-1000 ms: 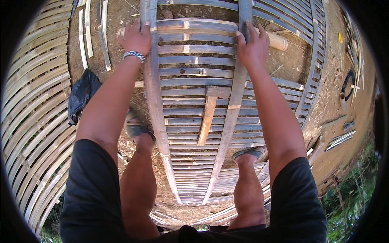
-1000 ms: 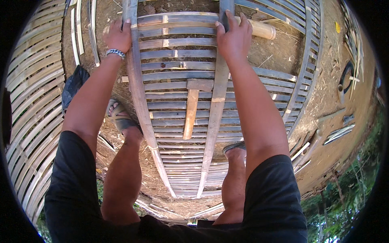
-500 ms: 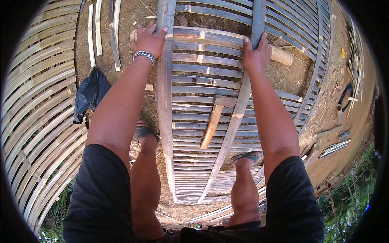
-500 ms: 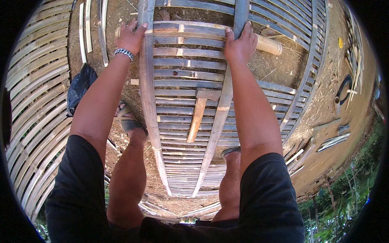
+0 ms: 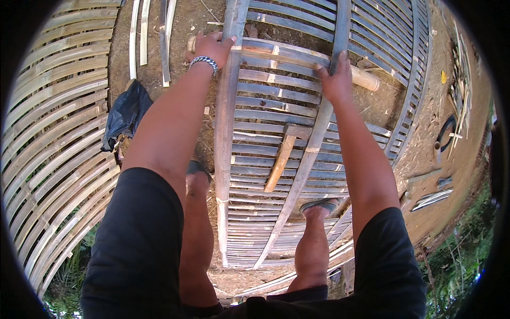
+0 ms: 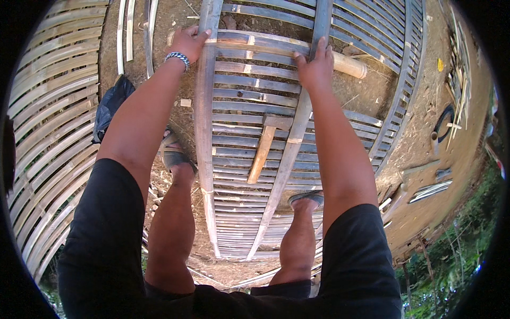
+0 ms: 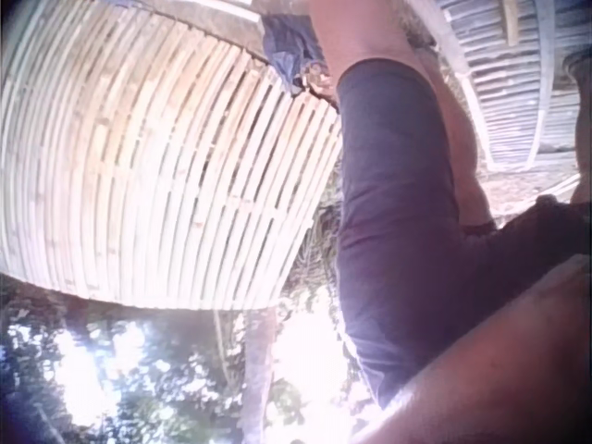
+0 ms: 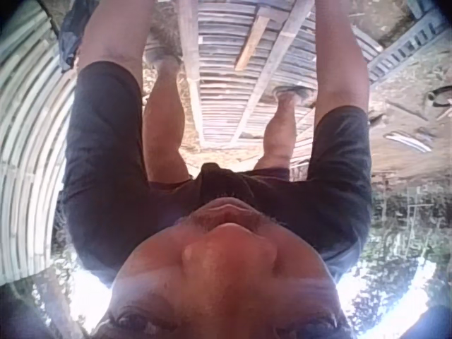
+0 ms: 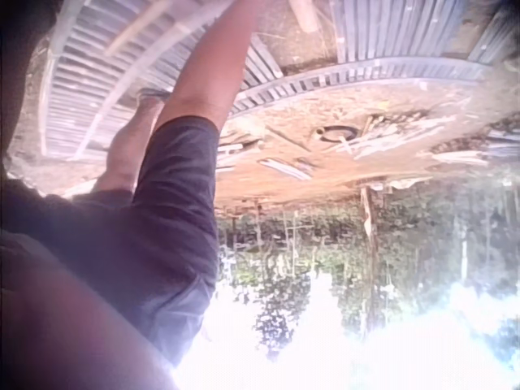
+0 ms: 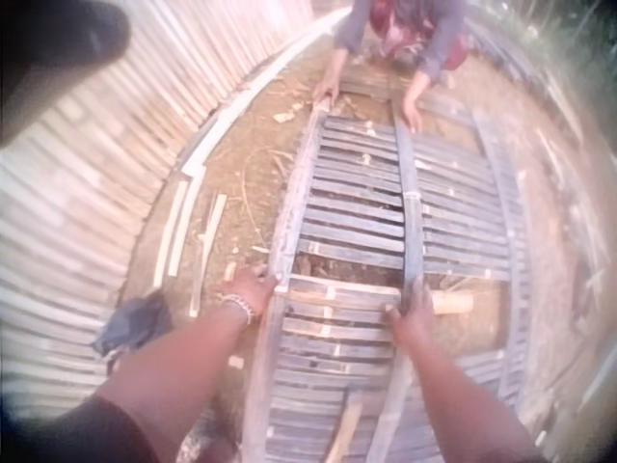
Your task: The person builds a bamboo structure by aligning horizontal bamboo slats across vertical supports and securing them with nails using a hammer.
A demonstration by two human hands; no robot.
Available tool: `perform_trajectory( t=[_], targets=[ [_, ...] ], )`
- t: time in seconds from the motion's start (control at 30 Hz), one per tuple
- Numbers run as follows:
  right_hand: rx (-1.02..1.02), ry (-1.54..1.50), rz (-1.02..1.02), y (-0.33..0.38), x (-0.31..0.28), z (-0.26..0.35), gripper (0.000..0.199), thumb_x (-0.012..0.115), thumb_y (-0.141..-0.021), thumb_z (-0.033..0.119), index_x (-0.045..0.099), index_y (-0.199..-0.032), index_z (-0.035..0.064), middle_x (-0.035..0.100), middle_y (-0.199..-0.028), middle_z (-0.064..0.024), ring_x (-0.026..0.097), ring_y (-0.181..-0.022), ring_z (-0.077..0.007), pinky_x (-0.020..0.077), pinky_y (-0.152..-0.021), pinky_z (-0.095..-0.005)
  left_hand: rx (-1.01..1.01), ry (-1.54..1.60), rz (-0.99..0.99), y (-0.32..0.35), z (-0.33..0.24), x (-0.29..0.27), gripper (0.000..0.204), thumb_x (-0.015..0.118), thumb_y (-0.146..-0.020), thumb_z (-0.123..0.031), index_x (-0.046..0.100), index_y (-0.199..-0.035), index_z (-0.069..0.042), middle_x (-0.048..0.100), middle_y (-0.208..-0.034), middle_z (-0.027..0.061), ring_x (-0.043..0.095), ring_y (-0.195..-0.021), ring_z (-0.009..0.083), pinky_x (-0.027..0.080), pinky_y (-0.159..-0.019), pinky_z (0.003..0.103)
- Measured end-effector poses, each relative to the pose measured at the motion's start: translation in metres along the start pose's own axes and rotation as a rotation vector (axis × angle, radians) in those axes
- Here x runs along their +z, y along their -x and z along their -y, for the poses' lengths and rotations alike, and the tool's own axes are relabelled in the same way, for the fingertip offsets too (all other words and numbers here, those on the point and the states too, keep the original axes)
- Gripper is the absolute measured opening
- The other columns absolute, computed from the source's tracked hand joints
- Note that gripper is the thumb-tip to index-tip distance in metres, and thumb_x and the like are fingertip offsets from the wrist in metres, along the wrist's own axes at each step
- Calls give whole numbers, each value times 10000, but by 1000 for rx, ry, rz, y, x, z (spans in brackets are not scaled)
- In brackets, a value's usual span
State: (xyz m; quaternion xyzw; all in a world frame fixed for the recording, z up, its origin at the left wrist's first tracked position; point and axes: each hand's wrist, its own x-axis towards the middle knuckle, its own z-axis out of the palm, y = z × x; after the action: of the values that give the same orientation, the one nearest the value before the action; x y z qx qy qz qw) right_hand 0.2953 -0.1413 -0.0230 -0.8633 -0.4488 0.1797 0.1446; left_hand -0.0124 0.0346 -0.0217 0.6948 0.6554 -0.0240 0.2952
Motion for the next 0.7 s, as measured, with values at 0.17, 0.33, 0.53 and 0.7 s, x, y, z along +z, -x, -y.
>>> perform_trajectory(
  t=[0.17, 0.33, 0.53, 0.7],
  targets=[
    [-4, -35, 7, 25, 2, -6, 945, 721, -879, 434, 217, -1581, 53, 222, -1594, -313, 256, -1472, -459, 275, -1196, -463, 7, 101, -96, 6, 1, 6, 571, 640, -863, -616, 732, -1187, -155, 543, -1478, 65, 243, -1517, 254, 77, -1185, 655],
    [48, -25, 36, 36, 2, 3, 949, 721, -884, 415, 194, -1589, 60, 172, -1614, -303, 235, -1487, -439, 272, -1200, -441, -111, 246, -270, 35, -25, 8, 417, 717, -842, -533, 799, -969, -144, 557, -1466, 39, 275, -1504, 259, 17, -1211, 617],
    [6, -8, 53, 34, 6, -9, 970, 712, -893, 417, 148, -1598, 62, 124, -1625, -300, 219, -1493, -438, 267, -1205, -431, -112, 180, -288, 33, -25, 10, 453, 669, -869, -560, 794, -1021, -152, 602, -1415, -38, 301, -1486, 264, 45, -1194, 646],
    [-43, -37, 56, 23, 10, -10, 943, 722, -882, 406, 211, -1578, 26, 176, -1593, -344, 218, -1484, -466, 253, -1207, -448, -97, 79, -230, 44, -26, 2, 550, 636, -895, -536, 685, -1268, -134, 533, -1483, 43, 269, -1500, 286, 69, -1203, 631]
  ],
)
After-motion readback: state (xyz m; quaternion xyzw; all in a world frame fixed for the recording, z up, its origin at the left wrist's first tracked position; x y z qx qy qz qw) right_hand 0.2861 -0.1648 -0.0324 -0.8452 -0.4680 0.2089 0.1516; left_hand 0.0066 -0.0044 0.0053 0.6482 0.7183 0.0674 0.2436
